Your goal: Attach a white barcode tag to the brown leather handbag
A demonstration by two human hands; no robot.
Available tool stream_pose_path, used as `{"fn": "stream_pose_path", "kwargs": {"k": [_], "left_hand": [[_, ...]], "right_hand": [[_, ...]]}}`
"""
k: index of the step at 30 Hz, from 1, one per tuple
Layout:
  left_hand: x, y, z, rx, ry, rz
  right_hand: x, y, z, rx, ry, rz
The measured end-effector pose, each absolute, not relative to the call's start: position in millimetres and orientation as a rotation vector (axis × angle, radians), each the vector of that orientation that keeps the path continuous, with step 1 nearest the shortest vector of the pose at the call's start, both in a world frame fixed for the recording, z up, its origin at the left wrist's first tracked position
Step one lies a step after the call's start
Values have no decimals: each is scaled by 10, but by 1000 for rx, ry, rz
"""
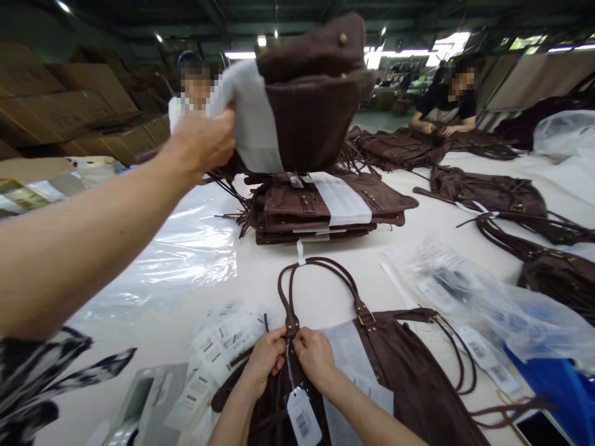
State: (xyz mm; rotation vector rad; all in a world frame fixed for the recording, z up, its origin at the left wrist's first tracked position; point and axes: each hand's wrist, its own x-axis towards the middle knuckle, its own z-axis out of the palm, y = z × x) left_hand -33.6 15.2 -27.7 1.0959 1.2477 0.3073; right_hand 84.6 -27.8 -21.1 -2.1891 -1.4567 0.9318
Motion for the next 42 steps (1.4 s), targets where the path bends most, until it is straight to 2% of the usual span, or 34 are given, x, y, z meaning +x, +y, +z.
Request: {"fn": "stream_pose_path", "kwargs": {"k": [4, 9, 14, 21, 30, 37, 42], "left_hand": [[-302, 162, -268, 1637, 1350, 46], [-285, 143, -215, 1970, 1530, 29], [-402, 40, -136, 2080, 1642, -8], [-611, -108, -123, 2089, 1753, 120], [-633, -246, -142, 2030, 1815, 281], [-604, -210, -104, 1757, 1867, 81], [-474, -231, -50, 2091, 1863, -219]], "right_hand": [[837, -259, -266, -2108, -1395, 1033], [902, -334, -227, -2003, -1428, 1094], [1062, -532, -112, -1994, -1709, 981], [1174, -701, -66, -2041, -1947, 762], [1202, -780, 2, -2204, -1789, 843], [1179, -771, -44, -2180, -1749, 995], [1078, -680, -58, -2199, -1814, 971]]}}
